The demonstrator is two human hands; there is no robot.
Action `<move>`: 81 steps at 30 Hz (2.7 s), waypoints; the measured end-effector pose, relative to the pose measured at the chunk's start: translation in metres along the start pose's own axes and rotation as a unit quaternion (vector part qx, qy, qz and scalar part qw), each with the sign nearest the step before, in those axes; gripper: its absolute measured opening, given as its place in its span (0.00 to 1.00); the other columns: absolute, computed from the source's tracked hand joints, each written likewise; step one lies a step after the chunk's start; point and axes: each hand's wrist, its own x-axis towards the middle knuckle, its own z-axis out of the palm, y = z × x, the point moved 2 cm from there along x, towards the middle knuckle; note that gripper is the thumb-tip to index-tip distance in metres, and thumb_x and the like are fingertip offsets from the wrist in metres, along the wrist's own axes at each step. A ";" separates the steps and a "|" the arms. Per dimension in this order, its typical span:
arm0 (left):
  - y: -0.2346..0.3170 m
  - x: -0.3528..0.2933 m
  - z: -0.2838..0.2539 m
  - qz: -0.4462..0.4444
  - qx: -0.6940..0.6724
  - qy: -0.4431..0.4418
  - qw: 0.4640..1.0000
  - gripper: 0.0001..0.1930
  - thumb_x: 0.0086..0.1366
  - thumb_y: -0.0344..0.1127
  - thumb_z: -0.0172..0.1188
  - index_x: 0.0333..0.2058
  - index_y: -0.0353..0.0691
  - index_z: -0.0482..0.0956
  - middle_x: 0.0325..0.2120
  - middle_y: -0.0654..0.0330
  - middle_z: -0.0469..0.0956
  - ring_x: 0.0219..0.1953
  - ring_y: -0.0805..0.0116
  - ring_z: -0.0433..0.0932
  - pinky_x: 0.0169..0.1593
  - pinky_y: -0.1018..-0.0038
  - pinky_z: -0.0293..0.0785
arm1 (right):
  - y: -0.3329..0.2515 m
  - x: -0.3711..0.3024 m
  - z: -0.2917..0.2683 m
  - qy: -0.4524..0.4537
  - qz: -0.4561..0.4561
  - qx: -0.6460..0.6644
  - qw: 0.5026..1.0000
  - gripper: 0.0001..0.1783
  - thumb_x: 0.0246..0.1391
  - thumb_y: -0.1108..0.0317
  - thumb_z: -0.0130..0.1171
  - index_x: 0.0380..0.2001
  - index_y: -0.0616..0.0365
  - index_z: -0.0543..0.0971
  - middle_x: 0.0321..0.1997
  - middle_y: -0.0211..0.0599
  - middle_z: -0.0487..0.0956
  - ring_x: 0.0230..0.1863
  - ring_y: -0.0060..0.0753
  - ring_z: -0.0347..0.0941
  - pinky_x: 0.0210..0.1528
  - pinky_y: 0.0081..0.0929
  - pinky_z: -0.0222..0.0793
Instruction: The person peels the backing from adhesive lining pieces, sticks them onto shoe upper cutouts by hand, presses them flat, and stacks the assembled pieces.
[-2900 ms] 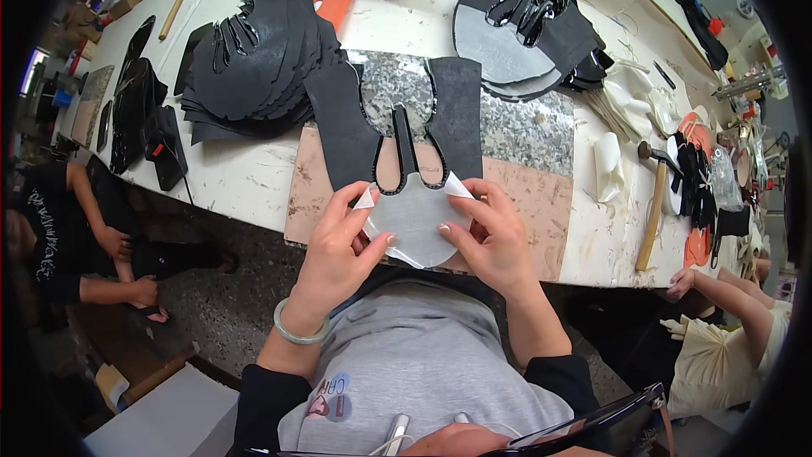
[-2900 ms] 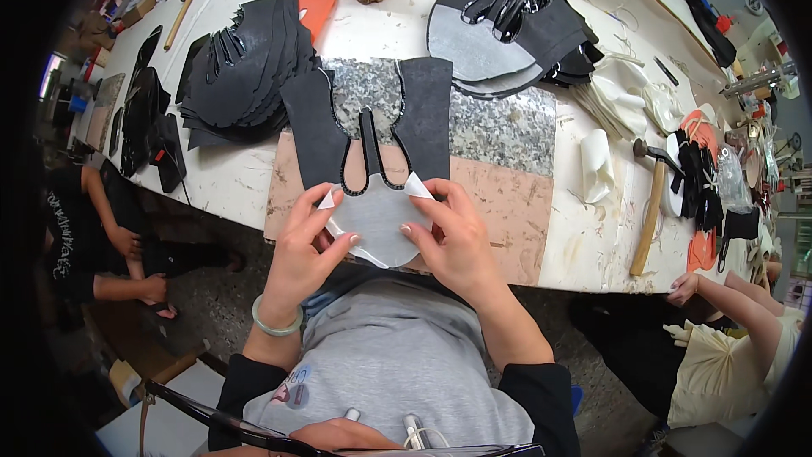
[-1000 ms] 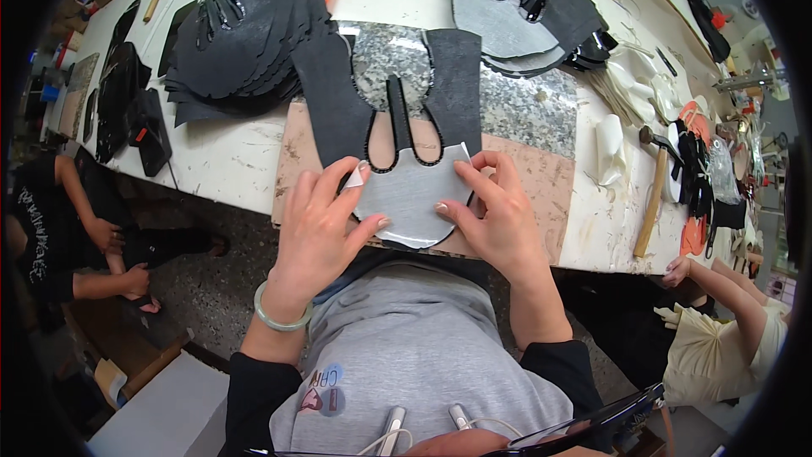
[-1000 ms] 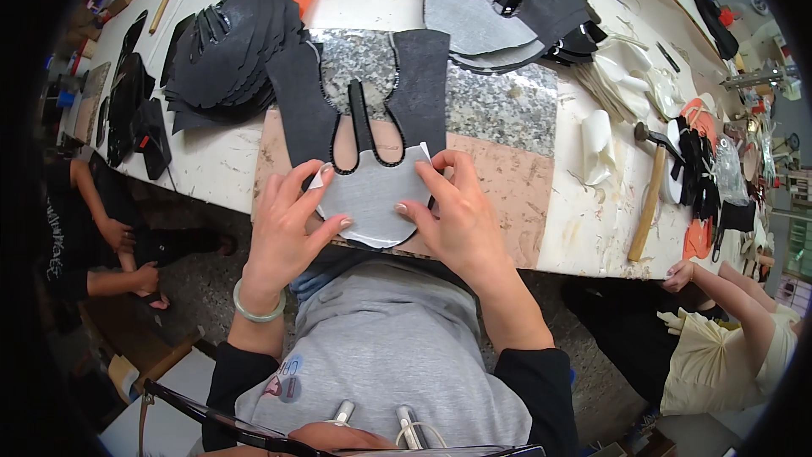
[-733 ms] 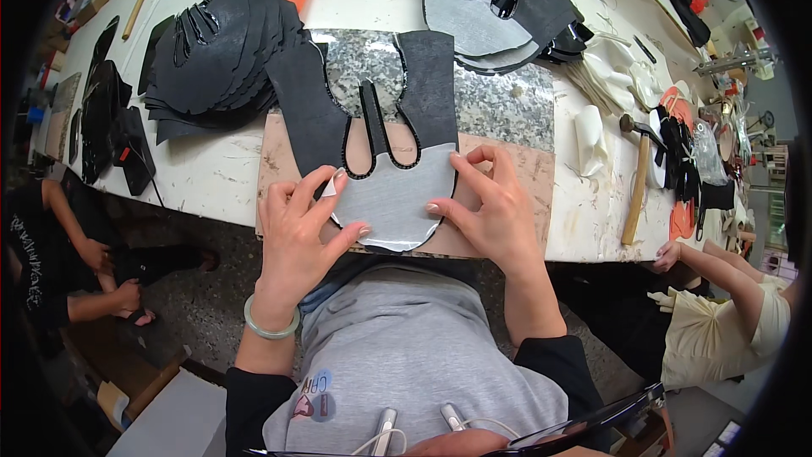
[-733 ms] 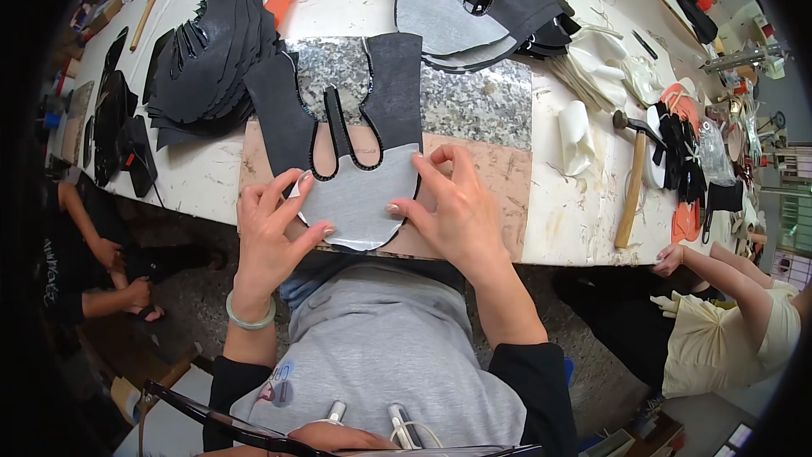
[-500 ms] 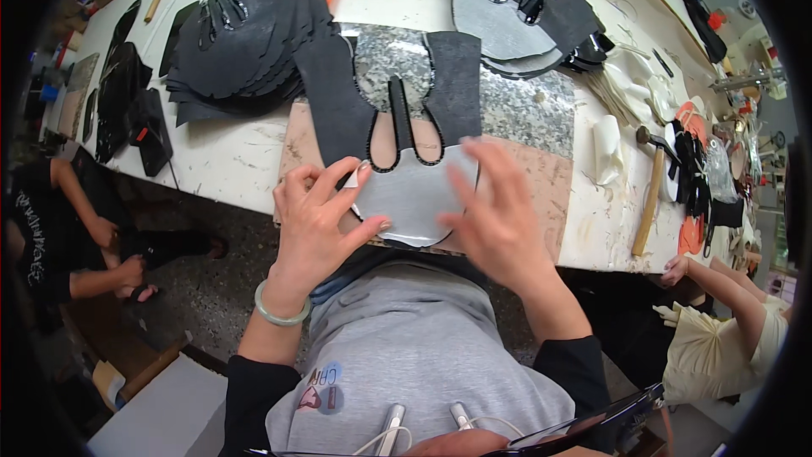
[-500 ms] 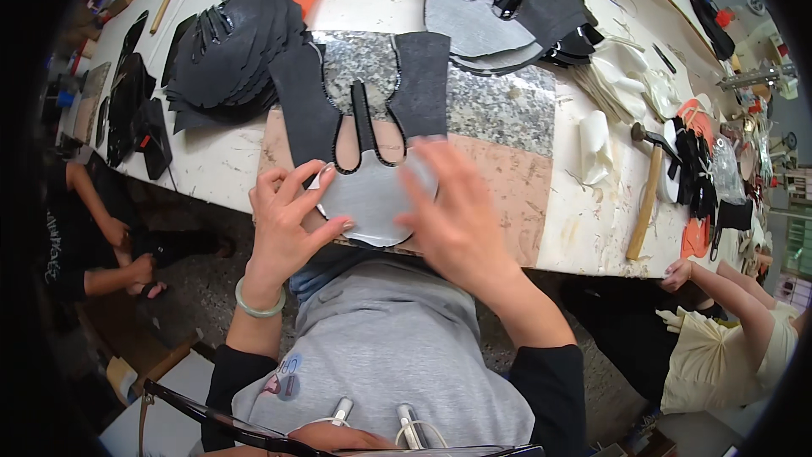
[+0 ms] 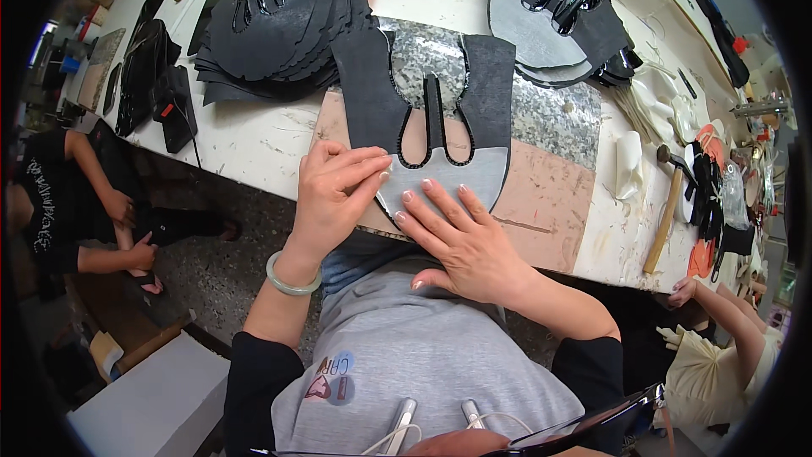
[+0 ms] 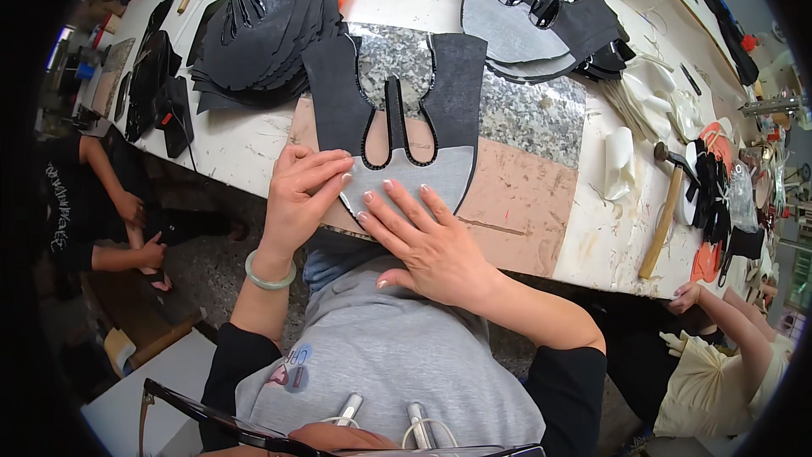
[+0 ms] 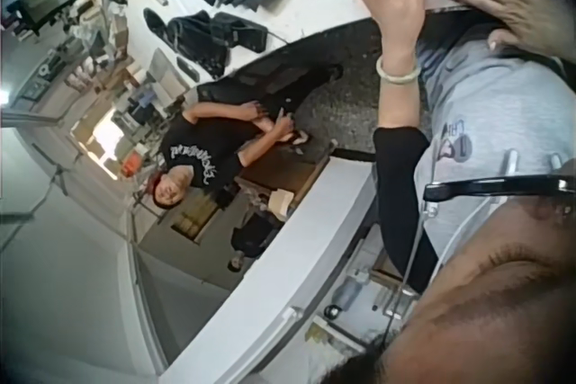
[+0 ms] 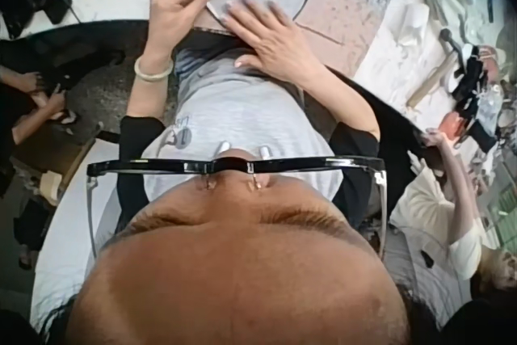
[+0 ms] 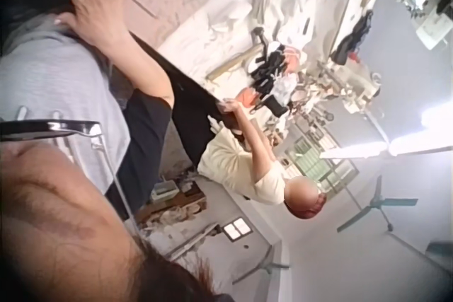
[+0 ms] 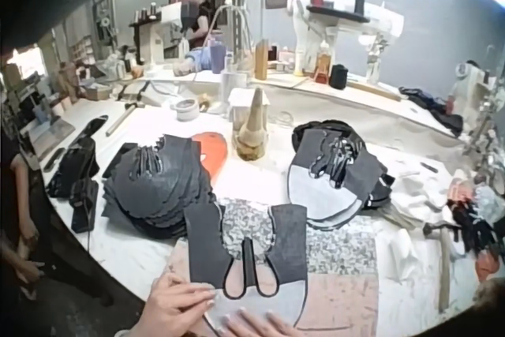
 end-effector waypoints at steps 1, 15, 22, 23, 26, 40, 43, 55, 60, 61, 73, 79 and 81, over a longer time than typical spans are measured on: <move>0.000 -0.002 0.001 0.005 0.029 -0.010 1.000 0.11 0.55 0.30 0.68 0.39 0.42 0.87 0.41 0.63 0.84 0.41 0.64 0.69 0.51 0.69 0.65 | 0.000 0.000 0.000 -0.002 -0.001 0.004 1.000 0.50 0.49 0.32 0.53 0.69 0.51 0.60 0.75 0.35 0.55 0.77 0.41 0.42 0.74 0.49 0.40; -0.002 -0.002 0.001 -0.013 0.150 0.072 0.986 0.17 0.54 0.31 0.67 0.44 0.40 0.84 0.46 0.60 0.77 0.51 0.56 0.64 0.57 0.63 0.61 | 0.000 0.001 -0.004 -0.025 -0.010 -0.018 0.999 0.51 0.48 0.35 0.56 0.67 0.58 0.61 0.75 0.41 0.53 0.77 0.45 0.41 0.73 0.50 0.43; 0.005 -0.001 0.000 0.024 0.141 0.039 0.989 0.14 0.52 0.31 0.70 0.40 0.39 0.84 0.42 0.60 0.78 0.52 0.55 0.65 0.57 0.62 0.62 | 0.000 0.000 -0.003 -0.019 -0.007 -0.010 1.000 0.50 0.49 0.35 0.56 0.68 0.58 0.61 0.75 0.40 0.54 0.77 0.44 0.41 0.74 0.50 0.42; 0.005 0.000 0.000 0.020 0.123 0.037 0.991 0.13 0.51 0.31 0.70 0.37 0.39 0.83 0.41 0.60 0.78 0.52 0.55 0.65 0.56 0.62 0.62 | 0.000 0.000 -0.003 -0.018 -0.007 -0.009 1.000 0.50 0.49 0.35 0.56 0.68 0.58 0.61 0.75 0.40 0.54 0.77 0.44 0.41 0.74 0.50 0.42; 0.001 0.003 0.001 0.009 0.084 0.028 0.996 0.09 0.52 0.32 0.70 0.33 0.41 0.82 0.40 0.63 0.77 0.50 0.57 0.66 0.55 0.61 0.61 | 0.001 0.000 -0.003 -0.019 -0.010 -0.009 1.000 0.50 0.49 0.36 0.56 0.68 0.57 0.61 0.75 0.40 0.54 0.77 0.44 0.41 0.74 0.50 0.42; 0.012 -0.005 -0.001 0.159 0.140 0.019 0.977 0.10 0.49 0.24 0.66 0.30 0.37 0.75 0.35 0.59 0.76 0.43 0.57 0.73 0.45 0.65 0.70 | 0.002 0.000 -0.003 -0.008 -0.008 -0.015 1.000 0.50 0.47 0.36 0.58 0.67 0.57 0.62 0.75 0.40 0.55 0.77 0.44 0.42 0.73 0.50 0.42; 0.008 0.000 -0.007 0.159 0.092 0.002 0.983 0.09 0.51 0.23 0.65 0.31 0.37 0.75 0.34 0.58 0.77 0.42 0.57 0.73 0.44 0.65 0.71 | 0.001 0.000 -0.005 0.000 -0.012 -0.004 1.000 0.51 0.47 0.35 0.58 0.66 0.58 0.63 0.74 0.42 0.56 0.76 0.45 0.43 0.73 0.50 0.43; -0.001 0.011 0.003 -0.006 -0.009 -0.002 1.000 0.11 0.58 0.22 0.61 0.40 0.34 0.77 0.29 0.58 0.76 0.38 0.62 0.71 0.40 0.69 0.71 | 0.008 0.026 0.001 0.005 -0.138 0.008 0.990 0.55 0.53 0.29 0.44 0.66 0.70 0.58 0.73 0.52 0.54 0.76 0.46 0.43 0.74 0.45 0.40; -0.002 0.010 0.006 0.020 0.048 0.007 0.999 0.13 0.57 0.25 0.63 0.42 0.36 0.76 0.29 0.59 0.74 0.38 0.60 0.71 0.44 0.66 0.69 | 0.016 0.012 -0.003 -0.023 -0.233 0.085 0.968 0.48 0.58 0.34 0.47 0.66 0.68 0.60 0.72 0.51 0.58 0.75 0.45 0.49 0.74 0.44 0.46; -0.001 0.010 0.005 0.022 0.046 0.005 0.999 0.13 0.57 0.25 0.63 0.42 0.36 0.76 0.29 0.59 0.74 0.38 0.60 0.71 0.44 0.66 0.69 | 0.022 0.014 -0.009 -0.018 -0.239 0.227 0.944 0.44 0.59 0.39 0.51 0.65 0.67 0.62 0.70 0.51 0.61 0.72 0.47 0.54 0.72 0.43 0.51; 0.023 -0.033 0.013 0.109 0.190 -0.096 0.971 0.25 0.56 0.47 0.68 0.50 0.42 0.80 0.54 0.62 0.78 0.60 0.67 0.72 0.69 0.41 0.33 | 0.067 0.021 -0.022 0.069 -0.127 0.163 0.976 0.24 0.58 0.61 0.59 0.54 0.64 0.74 0.62 0.43 0.72 0.66 0.44 0.65 0.65 0.39 0.65; 0.021 -0.029 0.010 0.116 0.256 -0.159 0.946 0.33 0.61 0.54 0.61 0.60 0.41 0.72 0.61 0.61 0.70 0.66 0.64 0.64 0.69 0.38 0.27 | 0.087 0.028 -0.020 0.067 -0.122 0.099 0.985 0.28 0.62 0.52 0.53 0.58 0.58 0.72 0.65 0.41 0.69 0.69 0.42 0.61 0.69 0.41 0.56; 0.023 -0.020 0.005 0.068 0.273 -0.148 0.948 0.37 0.60 0.59 0.60 0.62 0.44 0.68 0.64 0.62 0.66 0.70 0.63 0.57 0.69 0.39 0.24 | 0.083 0.017 -0.025 0.064 -0.092 0.051 0.992 0.31 0.61 0.48 0.52 0.60 0.58 0.70 0.68 0.41 0.66 0.71 0.41 0.57 0.71 0.44 0.52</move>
